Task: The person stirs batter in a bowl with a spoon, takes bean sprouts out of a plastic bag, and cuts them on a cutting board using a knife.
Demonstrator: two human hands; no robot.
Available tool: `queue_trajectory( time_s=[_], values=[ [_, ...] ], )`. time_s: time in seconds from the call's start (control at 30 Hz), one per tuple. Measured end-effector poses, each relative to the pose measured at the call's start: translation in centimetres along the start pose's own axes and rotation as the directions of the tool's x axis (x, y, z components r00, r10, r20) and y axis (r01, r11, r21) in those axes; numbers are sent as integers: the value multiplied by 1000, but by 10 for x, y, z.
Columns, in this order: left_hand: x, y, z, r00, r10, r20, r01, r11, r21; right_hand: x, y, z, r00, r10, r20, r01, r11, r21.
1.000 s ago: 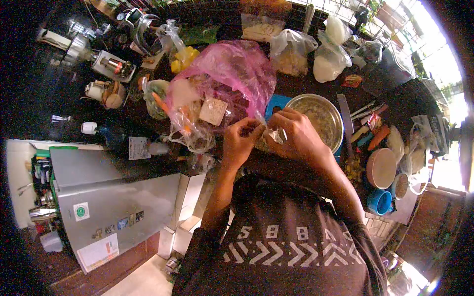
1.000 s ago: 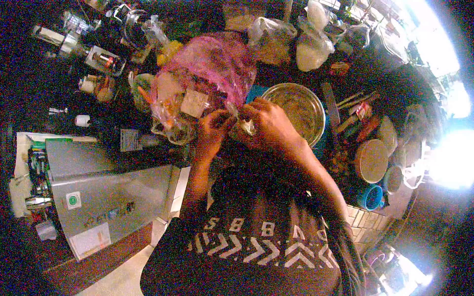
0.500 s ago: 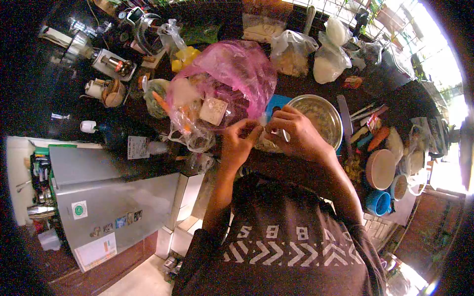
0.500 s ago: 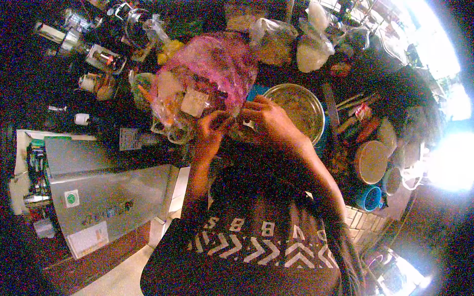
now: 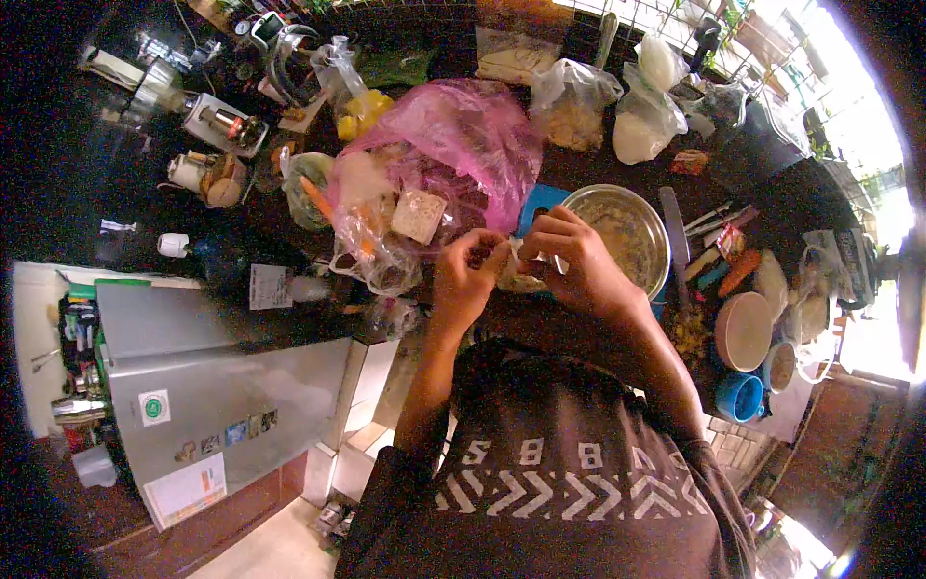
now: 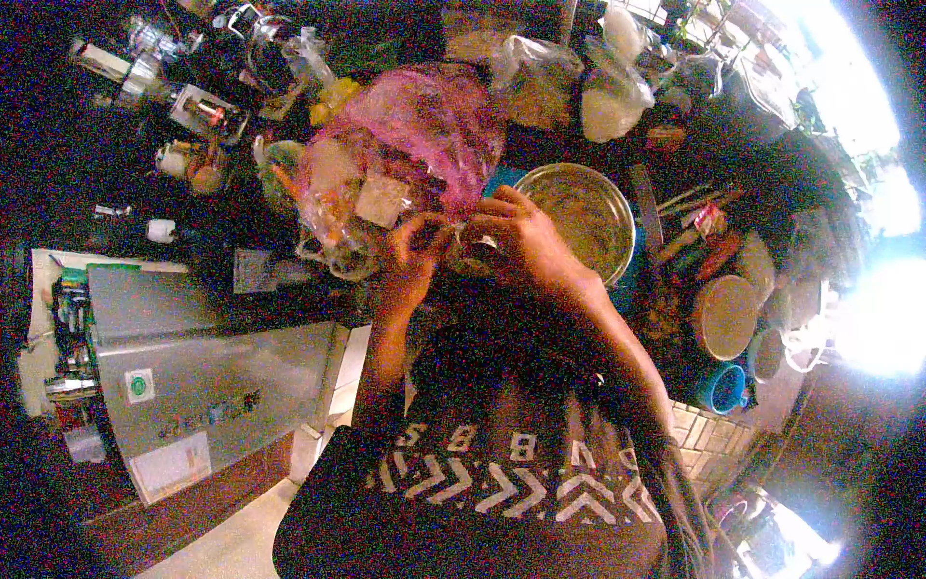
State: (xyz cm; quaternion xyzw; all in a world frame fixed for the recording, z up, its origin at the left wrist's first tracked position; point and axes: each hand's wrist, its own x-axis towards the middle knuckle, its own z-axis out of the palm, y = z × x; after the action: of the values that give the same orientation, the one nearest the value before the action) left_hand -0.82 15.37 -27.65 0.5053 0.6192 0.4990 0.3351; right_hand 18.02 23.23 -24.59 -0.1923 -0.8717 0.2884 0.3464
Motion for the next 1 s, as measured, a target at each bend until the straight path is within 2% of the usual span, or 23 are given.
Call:
queue_trajectory(
  time_s=[0.07, 0.1, 0.17, 0.3, 0.33, 0.4, 0.5, 0.57, 0.6, 0.63, 0.67, 0.7, 0.73, 0.8, 0.87, 0.93, 1.0],
  values=[
    [-3, 7, 1, 1000, 1, 8, -1, 1000, 15, 1, -3, -4, 997, 37, 60, -30, 992, -123],
    [-3, 10, 0, 1000, 6, 21, -7, 1000, 29, 2, -5, -2, 998, 37, 58, -29, 992, -122],
    [-3, 10, 0, 1000, -12, 7, 12, 1000, 21, 3, -11, 2, 1000, 27, 10, -22, 929, -370],
    [2, 6, -2, 1000, 1, 15, -2, 998, 62, 5, -10, -1, 1000, -25, 13, 28, 917, -399],
    [5, 0, -1, 1000, 2, 15, -3, 998, 62, 2, -1, -1, 998, -34, 44, 44, 966, -255],
    [8, -10, 1, 999, 32, 22, -34, 997, 71, 2, 2, -4, 996, -52, 78, 60, 993, -100],
    [7, -12, -1, 997, 53, 54, -57, 995, 85, 6, -3, -11, 996, -23, 84, 25, 999, -30],
    [7, -15, 4, 995, 79, 59, -81, 997, 21, 6, -6, -16, 991, 123, 53, -127, 988, 84],
    [7, -16, 6, 994, 102, 49, -100, 994, -44, 7, -8, -19, 991, 124, 50, -128, 988, 85],
    [7, -15, 8, 993, 104, 52, -102, 994, -42, 8, -11, -23, 980, 195, 42, -199, 965, 172],
    [6, -8, 11, 967, 251, 33, -244, 960, -140, 9, -13, -25, 963, 266, 40, -267, 929, 257],
    [4, -7, 12, 947, 322, 17, -313, 931, -189, 3, -5, -14, 966, 233, -116, -185, 928, 324],
    [3, -5, 14, 920, 392, 1, -380, 894, -235, 3, -2, -14, 965, 233, -119, -184, 928, 323],
    [2, -11, 14, 941, 320, 108, -321, 947, -2, 9, 4, -16, 923, 385, -12, -318, 779, 540],
    [2, -27, 20, 958, 278, 65, -279, 960, -2, 10, 9, -14, 921, 390, -16, -328, 797, 506],
    [4, -40, 20, 971, 239, 23, -239, 971, -6, 16, 5, -11, 934, 356, -28, -278, 775, 567],
    [6, -36, 13, 992, 125, -28, -121, 987, 109, 26, -6, -13, 935, 349, -53, -251, 763, 596]
  ],
)
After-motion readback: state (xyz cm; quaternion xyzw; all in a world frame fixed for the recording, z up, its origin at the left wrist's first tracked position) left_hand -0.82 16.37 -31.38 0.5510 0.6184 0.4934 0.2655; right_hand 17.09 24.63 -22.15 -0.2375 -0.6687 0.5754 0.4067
